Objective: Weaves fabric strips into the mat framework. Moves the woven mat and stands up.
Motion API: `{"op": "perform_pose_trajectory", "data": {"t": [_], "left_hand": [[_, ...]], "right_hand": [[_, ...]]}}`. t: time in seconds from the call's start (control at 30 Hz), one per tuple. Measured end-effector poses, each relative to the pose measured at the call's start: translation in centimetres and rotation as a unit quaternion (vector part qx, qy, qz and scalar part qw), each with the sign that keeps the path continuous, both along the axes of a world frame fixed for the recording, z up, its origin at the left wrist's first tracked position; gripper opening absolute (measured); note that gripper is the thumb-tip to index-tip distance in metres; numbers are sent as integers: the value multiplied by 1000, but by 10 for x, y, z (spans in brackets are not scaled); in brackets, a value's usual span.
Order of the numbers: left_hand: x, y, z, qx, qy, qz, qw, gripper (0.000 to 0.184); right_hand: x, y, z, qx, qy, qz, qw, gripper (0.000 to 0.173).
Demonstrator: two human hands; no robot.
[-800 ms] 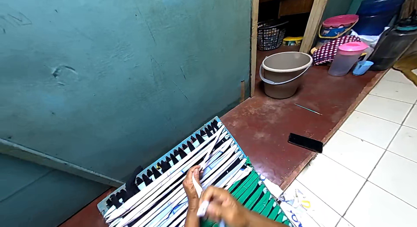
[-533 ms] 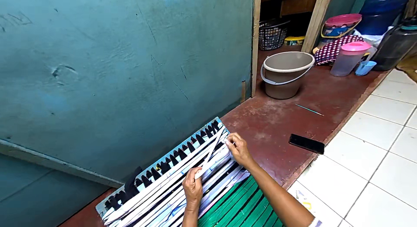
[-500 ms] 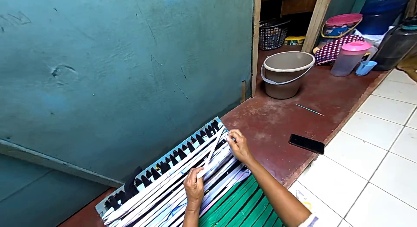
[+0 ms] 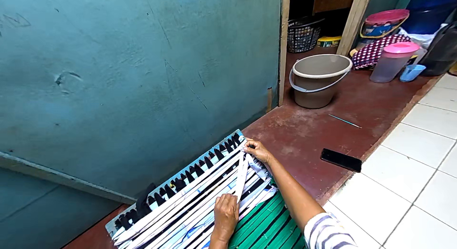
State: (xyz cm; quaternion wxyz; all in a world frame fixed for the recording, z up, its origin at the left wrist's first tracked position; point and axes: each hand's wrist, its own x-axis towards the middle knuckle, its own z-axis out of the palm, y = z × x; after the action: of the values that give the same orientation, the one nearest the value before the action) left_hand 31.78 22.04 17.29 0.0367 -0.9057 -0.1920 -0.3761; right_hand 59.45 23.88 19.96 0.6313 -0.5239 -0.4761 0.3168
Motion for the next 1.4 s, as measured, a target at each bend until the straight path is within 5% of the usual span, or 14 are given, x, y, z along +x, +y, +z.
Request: {"op": "perform_pose_trajectory", "data": {"t": [0.27,0.7,1.4], "left_hand": [[-4,0,-3,81,1,85,993,21],[-1,24,-33,80,-20,70,994,16],[-6,9,-37,100,-28,78,992,16]], "right_hand": [[-19,-18,2,54,-10,-79,995,13],[-18,-20,-10,62,-25,-145,987,12],[-26,-50,-7,98,-33,-155,982,14]]}}
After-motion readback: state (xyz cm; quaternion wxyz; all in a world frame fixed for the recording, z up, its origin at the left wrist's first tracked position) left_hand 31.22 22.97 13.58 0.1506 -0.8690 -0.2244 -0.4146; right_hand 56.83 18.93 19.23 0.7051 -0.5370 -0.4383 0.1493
